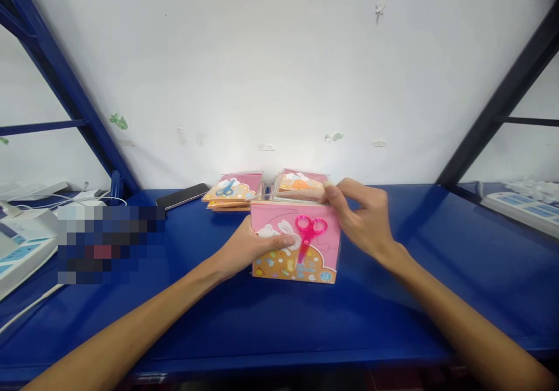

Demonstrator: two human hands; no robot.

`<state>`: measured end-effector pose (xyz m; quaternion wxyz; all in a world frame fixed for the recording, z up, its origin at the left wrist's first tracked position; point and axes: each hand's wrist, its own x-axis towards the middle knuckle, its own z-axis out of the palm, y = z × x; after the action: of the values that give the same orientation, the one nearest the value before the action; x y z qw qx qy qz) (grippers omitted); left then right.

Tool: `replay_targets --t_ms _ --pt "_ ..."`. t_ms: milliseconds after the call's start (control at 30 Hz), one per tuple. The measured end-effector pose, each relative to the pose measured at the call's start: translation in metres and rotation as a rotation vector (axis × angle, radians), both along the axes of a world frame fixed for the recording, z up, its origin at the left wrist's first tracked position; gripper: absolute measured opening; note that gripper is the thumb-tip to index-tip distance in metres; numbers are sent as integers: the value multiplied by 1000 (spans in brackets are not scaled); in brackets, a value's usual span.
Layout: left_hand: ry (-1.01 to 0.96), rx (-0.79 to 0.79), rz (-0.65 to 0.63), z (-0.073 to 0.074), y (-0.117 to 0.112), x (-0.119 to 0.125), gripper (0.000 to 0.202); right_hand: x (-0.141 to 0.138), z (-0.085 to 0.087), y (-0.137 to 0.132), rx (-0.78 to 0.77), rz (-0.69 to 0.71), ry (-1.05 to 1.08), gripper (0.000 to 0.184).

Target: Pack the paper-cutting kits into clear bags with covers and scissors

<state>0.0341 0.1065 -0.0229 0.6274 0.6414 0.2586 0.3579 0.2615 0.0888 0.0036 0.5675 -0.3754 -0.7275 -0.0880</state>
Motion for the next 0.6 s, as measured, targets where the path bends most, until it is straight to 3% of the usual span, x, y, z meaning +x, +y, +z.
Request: replay_targets --t_ms 133,300,433,600 --pt "6 106 118 3 -7 6 57 -1 1 -3 20 -1 -10 36" --pt "7 99 134 0 -6 4 58 -1 2 -5 -19 -19 2 38" --pt "-22 71 220 -4 2 -1 39 0 0 1 -175 -47 54 44" --pt "-76 72 269 0 9 -4 47 10 -4 16 -442 -45 -27 55"
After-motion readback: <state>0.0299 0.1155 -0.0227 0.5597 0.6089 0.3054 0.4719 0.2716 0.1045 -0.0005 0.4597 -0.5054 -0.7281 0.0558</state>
